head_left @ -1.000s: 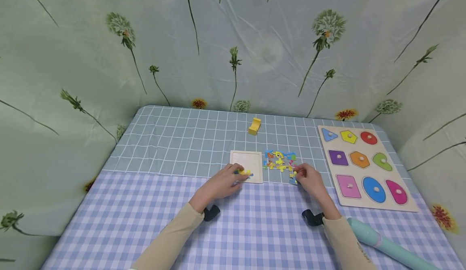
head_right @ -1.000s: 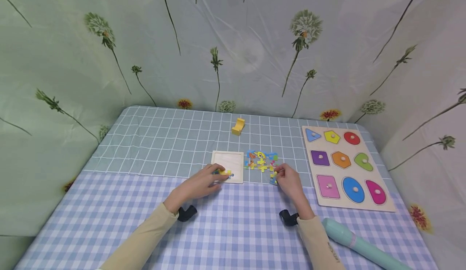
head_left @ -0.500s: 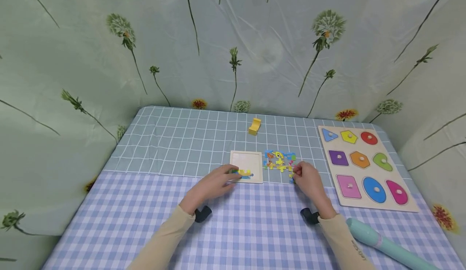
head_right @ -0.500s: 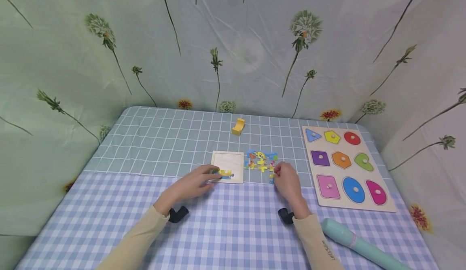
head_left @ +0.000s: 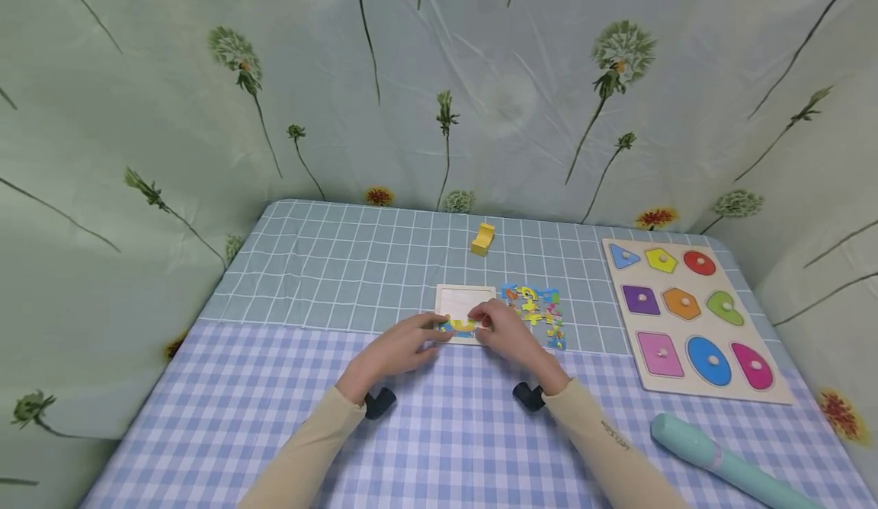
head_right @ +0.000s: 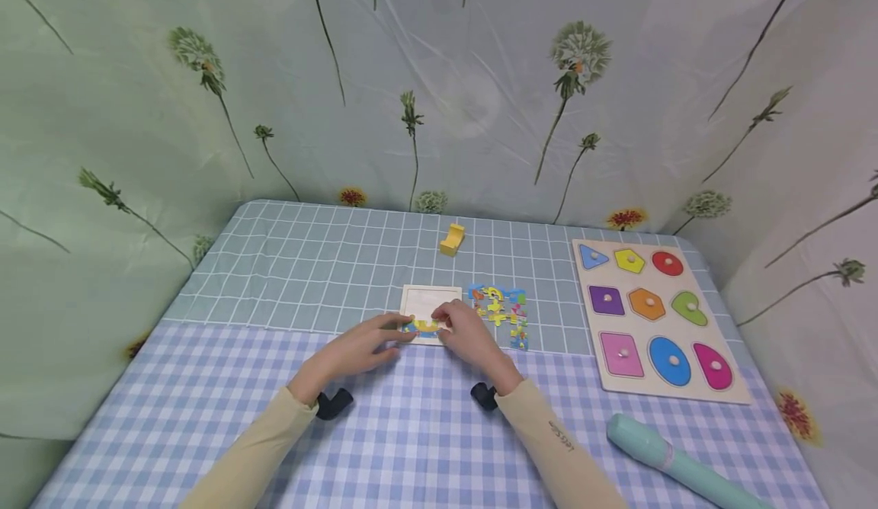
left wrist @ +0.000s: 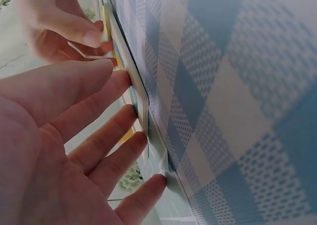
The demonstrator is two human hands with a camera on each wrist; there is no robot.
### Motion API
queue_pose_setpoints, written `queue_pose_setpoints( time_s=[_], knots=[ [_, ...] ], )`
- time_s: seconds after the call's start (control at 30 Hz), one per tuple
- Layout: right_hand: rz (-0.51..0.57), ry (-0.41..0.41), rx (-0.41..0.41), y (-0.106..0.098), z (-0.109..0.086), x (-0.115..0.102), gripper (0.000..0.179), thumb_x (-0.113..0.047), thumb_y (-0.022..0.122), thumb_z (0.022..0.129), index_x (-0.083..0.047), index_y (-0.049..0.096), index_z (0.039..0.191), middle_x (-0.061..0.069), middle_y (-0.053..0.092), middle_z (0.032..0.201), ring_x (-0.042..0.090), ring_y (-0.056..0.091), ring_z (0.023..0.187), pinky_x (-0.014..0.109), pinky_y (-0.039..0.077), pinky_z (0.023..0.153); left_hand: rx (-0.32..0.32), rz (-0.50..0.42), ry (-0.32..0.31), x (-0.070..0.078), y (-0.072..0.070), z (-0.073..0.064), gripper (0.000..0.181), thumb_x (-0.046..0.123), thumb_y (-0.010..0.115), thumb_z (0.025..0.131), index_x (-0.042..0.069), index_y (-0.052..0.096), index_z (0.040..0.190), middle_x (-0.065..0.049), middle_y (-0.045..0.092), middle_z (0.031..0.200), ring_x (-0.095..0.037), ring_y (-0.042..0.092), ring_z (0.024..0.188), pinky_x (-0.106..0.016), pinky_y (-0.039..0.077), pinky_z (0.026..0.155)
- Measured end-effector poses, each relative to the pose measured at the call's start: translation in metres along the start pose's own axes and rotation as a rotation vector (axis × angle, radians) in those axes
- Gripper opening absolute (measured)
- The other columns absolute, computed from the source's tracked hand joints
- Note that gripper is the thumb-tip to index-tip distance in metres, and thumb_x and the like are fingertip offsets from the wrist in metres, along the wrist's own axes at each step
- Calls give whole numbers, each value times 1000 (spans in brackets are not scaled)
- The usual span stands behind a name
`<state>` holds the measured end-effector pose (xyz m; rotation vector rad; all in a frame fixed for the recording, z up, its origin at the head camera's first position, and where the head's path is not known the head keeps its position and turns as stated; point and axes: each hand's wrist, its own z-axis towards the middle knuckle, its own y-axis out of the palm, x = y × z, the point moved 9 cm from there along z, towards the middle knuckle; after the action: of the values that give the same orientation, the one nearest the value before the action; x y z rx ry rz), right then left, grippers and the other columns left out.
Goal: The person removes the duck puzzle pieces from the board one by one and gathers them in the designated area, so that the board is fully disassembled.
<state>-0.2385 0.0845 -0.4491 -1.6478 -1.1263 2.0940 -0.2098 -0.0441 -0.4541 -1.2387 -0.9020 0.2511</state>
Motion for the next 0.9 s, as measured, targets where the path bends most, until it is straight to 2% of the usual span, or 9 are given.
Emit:
queue_pose_setpoints(
  time_s=[0.17,0.3,0.5,0.6,0.73,0.9],
  knots=[
    [-70,38,-24,9,7,-6,21,9,63,79,3,68,99,5,53,83,17,46,74,31,42,68,-9,-9,-14,1,1,1,31,12,62,93,6,66,123,-14,49,136,-30,51,120,-42,44,96],
    [-75,45,-21,10,8,-6,20,8,64,80,2,68,98,4,52,82,17,46,74,31,43,67,-19,-21,-30,1,0,1,31,13,61,94,6,65,124,-14,49,137,-29,52,119,-42,44,95],
    [-1,27,10,9,10,-5,18,10,64,80,-2,66,92,2,48,78,15,45,71,28,42,65,-21,-24,-39,-1,1,3,30,13,62,93,7,67,122,-14,49,136,-28,53,117,-40,46,93],
    [47,-1,17,6,9,-4,18,11,62,80,-4,64,90,5,52,78,15,46,71,28,43,64,-24,-30,-48,-2,1,3,30,13,62,93,7,67,122,-14,49,136,-28,52,118,-41,45,95],
    [123,27,43,-7,2,7,16,9,61,82,-3,64,92,10,59,82,15,52,72,28,45,65,-31,-27,-58,-3,1,3,32,15,61,94,8,65,125,-14,49,137,-30,48,123,-42,41,99],
    [135,152,126,-35,-12,34,16,10,61,80,2,65,93,9,64,87,19,55,75,30,46,67,-46,-15,-63,-3,2,2,34,15,60,94,7,63,127,-15,48,138,-31,46,126,-43,39,101]
  ],
)
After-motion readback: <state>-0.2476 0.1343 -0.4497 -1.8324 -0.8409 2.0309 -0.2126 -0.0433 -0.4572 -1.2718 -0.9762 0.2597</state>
